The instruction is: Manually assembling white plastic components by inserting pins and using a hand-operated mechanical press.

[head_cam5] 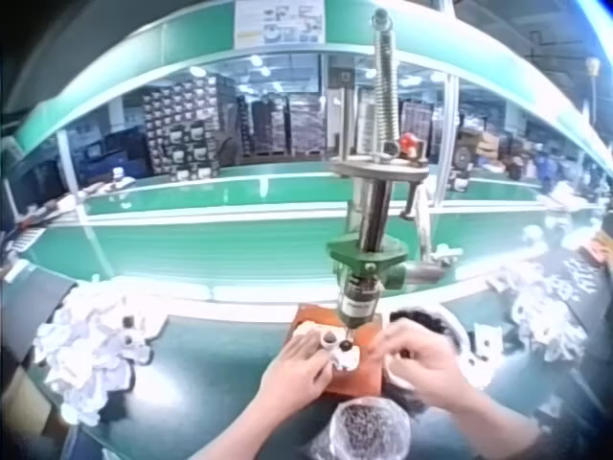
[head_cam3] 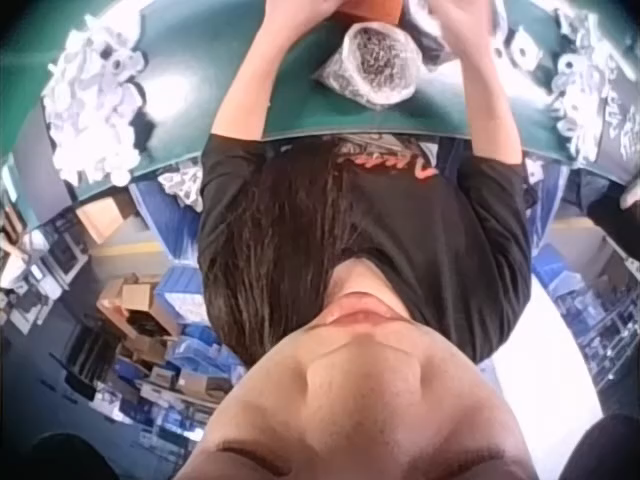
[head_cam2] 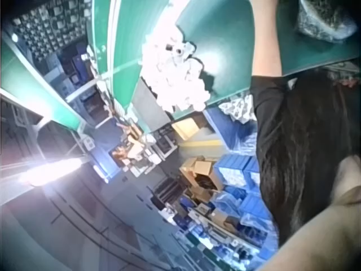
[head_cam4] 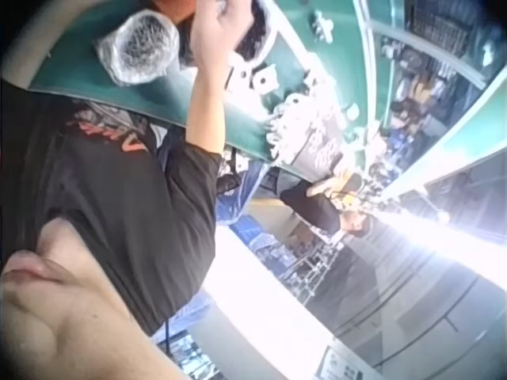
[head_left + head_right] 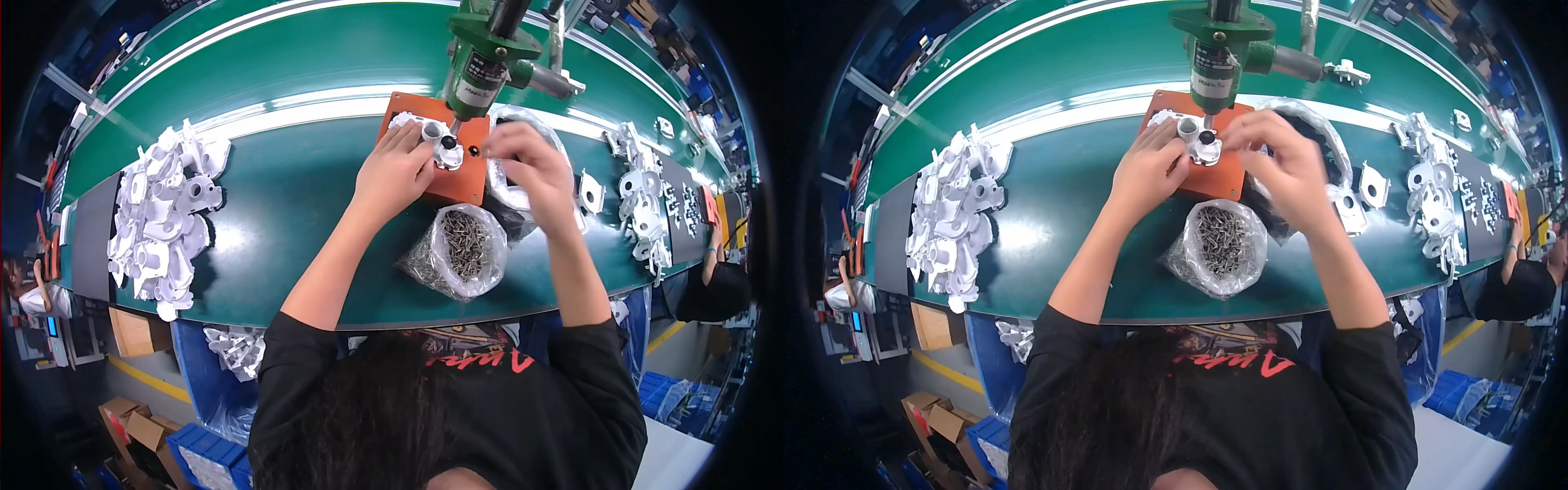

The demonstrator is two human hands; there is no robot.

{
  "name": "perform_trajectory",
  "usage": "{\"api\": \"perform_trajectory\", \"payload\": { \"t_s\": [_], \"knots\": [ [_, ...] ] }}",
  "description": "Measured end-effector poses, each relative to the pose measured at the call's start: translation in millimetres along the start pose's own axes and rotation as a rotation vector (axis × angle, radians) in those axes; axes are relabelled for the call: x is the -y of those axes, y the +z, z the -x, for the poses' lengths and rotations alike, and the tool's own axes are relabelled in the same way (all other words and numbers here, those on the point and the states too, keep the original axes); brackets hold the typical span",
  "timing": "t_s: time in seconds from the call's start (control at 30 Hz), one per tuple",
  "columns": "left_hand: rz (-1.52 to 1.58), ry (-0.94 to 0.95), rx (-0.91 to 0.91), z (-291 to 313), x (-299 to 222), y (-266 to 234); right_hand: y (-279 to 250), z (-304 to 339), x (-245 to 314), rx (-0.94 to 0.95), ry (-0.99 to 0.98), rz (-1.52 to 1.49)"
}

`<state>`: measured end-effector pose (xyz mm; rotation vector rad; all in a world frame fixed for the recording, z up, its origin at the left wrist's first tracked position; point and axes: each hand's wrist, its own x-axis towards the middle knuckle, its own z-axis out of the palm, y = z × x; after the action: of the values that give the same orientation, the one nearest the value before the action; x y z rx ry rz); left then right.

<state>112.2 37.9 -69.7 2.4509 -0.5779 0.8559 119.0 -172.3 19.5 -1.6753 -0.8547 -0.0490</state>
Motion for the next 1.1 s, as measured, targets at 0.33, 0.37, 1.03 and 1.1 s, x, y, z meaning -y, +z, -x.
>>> {"api": "perform_trajectory", "payload": {
  "t_s": [0.33, 0.37, 1.03, 1.1],
  "knots": [
    [0.031, -0.003, 0.014, -3, -1, 1, 23, 14, 125, 0.718, -0.479, -1.133],
    [0.028, -0.004, 0.015, -2, -1, 1, 27, 15, 126, 0.724, -0.449, -1.205],
    [0.032, 0.005, 0.004, -5, -6, 1, 21, 18, 128, 0.866, -0.425, -1.345],
    [0.023, -0.001, 0.007, -3, -5, -1, 23, 17, 126, 0.881, -0.434, -1.339]
  ]
}}
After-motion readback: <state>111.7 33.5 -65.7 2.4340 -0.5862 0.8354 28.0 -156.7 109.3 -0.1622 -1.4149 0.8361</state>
